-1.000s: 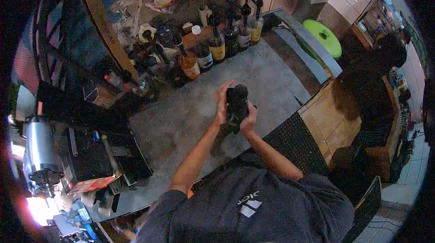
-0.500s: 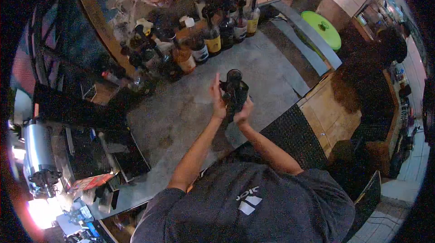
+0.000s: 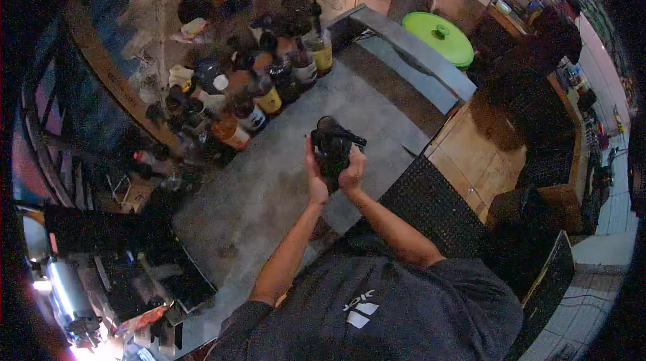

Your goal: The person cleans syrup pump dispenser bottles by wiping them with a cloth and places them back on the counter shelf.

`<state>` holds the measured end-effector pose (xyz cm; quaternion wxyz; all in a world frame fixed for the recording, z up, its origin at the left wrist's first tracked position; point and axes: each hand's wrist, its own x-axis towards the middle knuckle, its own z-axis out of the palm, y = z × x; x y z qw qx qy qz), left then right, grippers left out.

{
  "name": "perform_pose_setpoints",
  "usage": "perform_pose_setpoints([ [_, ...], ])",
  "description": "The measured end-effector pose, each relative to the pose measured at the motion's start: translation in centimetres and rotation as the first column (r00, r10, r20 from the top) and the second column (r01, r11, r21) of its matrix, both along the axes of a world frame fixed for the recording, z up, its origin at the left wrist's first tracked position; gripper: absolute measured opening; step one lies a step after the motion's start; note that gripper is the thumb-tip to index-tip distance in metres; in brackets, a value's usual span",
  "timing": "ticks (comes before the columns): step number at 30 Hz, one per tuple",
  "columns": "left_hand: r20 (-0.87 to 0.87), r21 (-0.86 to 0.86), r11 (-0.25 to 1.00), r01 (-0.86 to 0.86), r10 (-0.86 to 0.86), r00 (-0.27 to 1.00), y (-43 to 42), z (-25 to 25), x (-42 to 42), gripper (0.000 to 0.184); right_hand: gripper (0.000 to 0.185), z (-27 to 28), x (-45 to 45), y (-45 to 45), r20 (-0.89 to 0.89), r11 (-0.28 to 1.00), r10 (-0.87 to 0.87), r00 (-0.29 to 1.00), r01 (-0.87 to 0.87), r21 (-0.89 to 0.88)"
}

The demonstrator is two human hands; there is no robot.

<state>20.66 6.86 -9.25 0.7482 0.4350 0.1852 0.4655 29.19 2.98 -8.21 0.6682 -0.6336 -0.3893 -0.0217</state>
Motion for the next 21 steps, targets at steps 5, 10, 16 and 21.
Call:
perform_pose_setpoints([
  [5,0.045,-0.158,0.980,0.117,-0.111,0.993,1.5,-5.7,2.6,0.063,0.042,0.8,4.0,1.2,-0.129,0.997,0.061,0.990,-0.054,0.060],
  [10,-0.352,0.066,0.987,-0.144,0.158,0.923,-1.9,-2.9,5.8,0.069,0.048,-7.2,8.7,2.8,-0.198,0.961,0.189,0.962,-0.223,-0.165],
  [16,-0.589,-0.184,0.907,-0.379,0.207,0.782,-2.1,-1.6,7.9,0.082,0.036,-3.7,9.3,3.5,-0.250,0.978,0.196,0.948,-0.208,-0.019],
  [21,-0.601,-0.078,0.948,-0.309,0.203,0.773,-1.9,-6.3,6.6,0.085,0.037,2.8,11.2,4.8,0.027,0.931,0.362,0.932,-0.360,-0.059],
])
